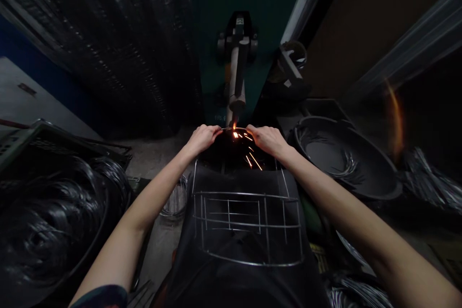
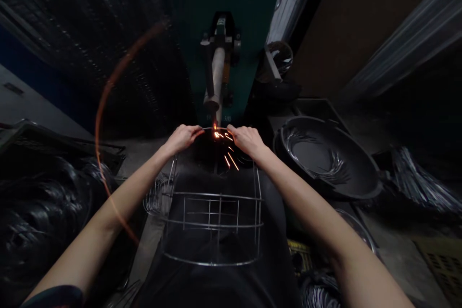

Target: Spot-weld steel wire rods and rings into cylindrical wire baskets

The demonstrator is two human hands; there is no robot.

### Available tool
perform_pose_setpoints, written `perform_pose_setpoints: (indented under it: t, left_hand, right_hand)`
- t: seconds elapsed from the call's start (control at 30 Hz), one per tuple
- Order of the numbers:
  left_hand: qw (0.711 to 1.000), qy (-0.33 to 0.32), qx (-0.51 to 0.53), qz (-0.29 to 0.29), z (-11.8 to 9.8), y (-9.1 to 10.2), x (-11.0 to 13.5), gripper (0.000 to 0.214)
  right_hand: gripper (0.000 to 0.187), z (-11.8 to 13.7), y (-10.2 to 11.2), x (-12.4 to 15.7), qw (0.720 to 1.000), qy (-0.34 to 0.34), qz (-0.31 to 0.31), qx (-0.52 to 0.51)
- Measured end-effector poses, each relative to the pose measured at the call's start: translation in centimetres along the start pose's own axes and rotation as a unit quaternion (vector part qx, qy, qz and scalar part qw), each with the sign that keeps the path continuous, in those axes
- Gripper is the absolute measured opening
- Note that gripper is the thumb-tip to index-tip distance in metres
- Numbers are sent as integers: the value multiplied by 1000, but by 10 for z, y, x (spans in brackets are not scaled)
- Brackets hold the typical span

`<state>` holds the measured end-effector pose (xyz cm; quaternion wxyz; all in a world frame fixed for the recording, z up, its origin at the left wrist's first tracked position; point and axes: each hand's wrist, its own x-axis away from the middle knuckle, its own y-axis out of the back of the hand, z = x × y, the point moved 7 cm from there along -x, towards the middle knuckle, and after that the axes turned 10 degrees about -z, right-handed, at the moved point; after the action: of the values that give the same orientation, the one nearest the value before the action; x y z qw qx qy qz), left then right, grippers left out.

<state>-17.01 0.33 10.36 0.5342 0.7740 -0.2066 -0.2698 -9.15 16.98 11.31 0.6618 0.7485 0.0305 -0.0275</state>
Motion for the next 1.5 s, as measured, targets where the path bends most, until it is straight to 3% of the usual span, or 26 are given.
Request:
perform_pose_setpoints:
  t: [0.77, 1.1, 1.2, 1.33, 1.43, 1.5]
  left_hand:
    - [999, 32, 16, -37, 4, 3, 6, 36]
    - [997, 53, 6, -48, 3, 0, 8, 35]
    - [998, 53, 12, -37, 1, -2, 5, 36]
    - [995, 37, 62, -71, -10, -1, 12, 33]
    - [971, 52, 197, -124, -17, 9, 39, 24]
    - [916, 153, 334, -162, -7, 9, 70, 23]
  right_hand:
    - [40, -6, -2, -3, 995, -53, -30, -84]
    - [40, -15, -12, -6, 986, -85, -36, -137]
    - [41, -29, -19, 5, 965, -115, 3, -237]
    - [36, -41, -40, 53, 912, -135, 73, -379]
    - [31, -39, -44, 96, 875, -139, 16, -464]
    - [29, -41, -42, 120, 842, -147, -64, -514]
